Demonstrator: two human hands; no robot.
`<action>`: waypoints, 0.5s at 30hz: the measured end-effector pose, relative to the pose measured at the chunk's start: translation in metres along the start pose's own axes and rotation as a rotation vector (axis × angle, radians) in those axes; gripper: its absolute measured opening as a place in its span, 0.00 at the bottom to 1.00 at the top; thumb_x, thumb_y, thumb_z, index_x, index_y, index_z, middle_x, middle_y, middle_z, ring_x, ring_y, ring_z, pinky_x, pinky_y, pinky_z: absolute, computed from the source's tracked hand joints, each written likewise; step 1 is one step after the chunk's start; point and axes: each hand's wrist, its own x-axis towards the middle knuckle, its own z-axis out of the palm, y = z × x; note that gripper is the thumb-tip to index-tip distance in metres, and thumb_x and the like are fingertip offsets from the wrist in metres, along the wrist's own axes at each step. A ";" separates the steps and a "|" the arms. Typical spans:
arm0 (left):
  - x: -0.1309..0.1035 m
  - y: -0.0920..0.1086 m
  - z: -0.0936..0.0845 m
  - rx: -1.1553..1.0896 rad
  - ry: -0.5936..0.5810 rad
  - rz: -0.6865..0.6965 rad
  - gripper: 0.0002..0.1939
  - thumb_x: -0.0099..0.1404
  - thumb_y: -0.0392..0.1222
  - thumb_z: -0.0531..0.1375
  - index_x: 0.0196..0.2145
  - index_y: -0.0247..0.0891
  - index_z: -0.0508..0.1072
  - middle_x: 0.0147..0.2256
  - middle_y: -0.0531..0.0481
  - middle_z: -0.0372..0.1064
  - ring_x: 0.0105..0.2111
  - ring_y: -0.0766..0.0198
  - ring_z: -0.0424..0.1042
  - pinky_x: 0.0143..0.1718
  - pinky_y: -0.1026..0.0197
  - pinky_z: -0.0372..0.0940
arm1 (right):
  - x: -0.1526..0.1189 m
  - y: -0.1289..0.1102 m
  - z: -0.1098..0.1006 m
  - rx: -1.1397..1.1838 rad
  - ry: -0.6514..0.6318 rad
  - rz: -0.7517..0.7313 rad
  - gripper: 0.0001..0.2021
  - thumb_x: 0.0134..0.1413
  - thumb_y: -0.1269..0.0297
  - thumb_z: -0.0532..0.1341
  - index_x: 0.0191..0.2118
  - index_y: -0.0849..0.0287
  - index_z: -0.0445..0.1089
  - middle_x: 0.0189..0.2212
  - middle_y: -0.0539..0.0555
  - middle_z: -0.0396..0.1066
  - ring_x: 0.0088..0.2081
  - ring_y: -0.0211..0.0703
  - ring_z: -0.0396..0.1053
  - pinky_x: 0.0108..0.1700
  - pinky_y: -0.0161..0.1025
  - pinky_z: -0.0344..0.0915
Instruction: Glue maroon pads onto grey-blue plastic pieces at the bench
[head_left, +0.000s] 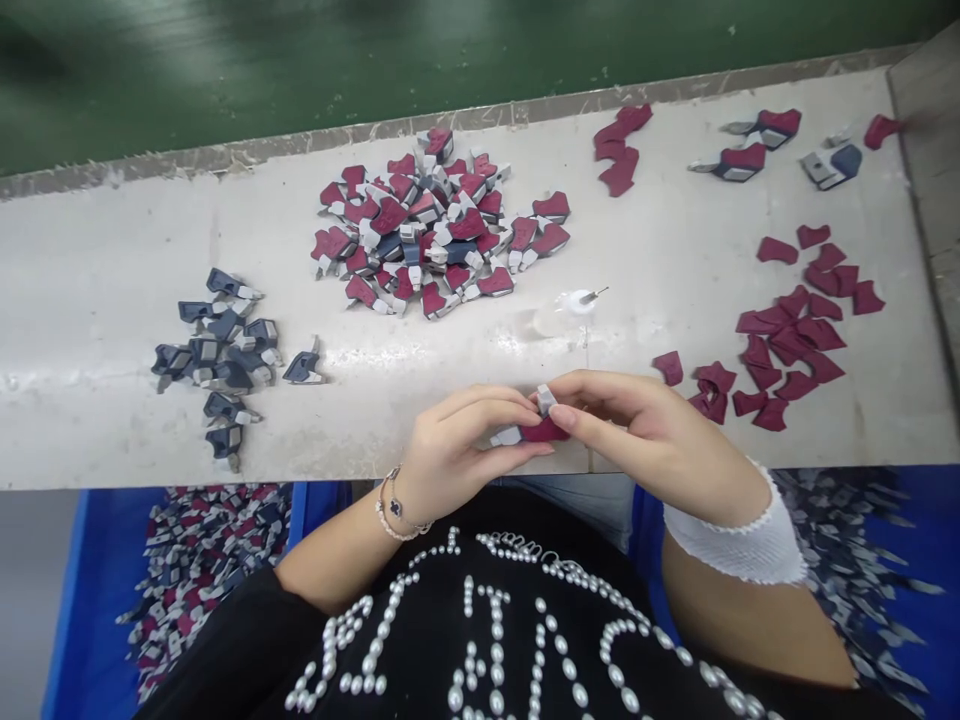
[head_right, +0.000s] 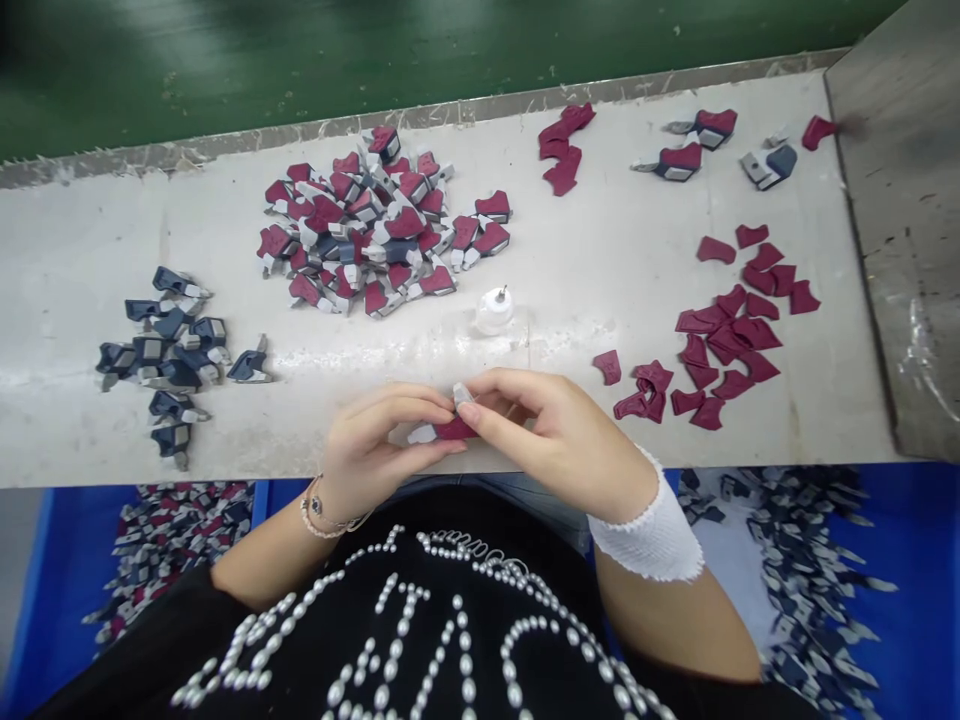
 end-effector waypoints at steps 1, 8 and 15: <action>0.000 0.000 0.000 -0.006 -0.005 0.004 0.13 0.59 0.37 0.71 0.42 0.34 0.76 0.39 0.46 0.79 0.40 0.65 0.80 0.46 0.64 0.78 | 0.001 0.000 0.001 -0.010 -0.011 -0.004 0.13 0.66 0.51 0.60 0.41 0.53 0.76 0.39 0.51 0.77 0.41 0.43 0.74 0.43 0.39 0.70; -0.004 -0.001 -0.001 0.022 -0.006 0.035 0.14 0.60 0.36 0.71 0.43 0.34 0.76 0.40 0.46 0.79 0.41 0.65 0.80 0.46 0.64 0.78 | -0.002 -0.003 0.004 -0.093 0.017 -0.063 0.12 0.68 0.55 0.58 0.37 0.55 0.74 0.34 0.50 0.75 0.37 0.41 0.72 0.39 0.38 0.68; -0.002 0.003 -0.006 -0.002 -0.014 0.072 0.14 0.59 0.36 0.71 0.42 0.32 0.76 0.39 0.44 0.80 0.42 0.65 0.81 0.48 0.65 0.78 | -0.010 -0.004 -0.001 -0.089 -0.007 -0.142 0.11 0.69 0.58 0.58 0.50 0.48 0.77 0.46 0.48 0.79 0.46 0.41 0.76 0.48 0.36 0.73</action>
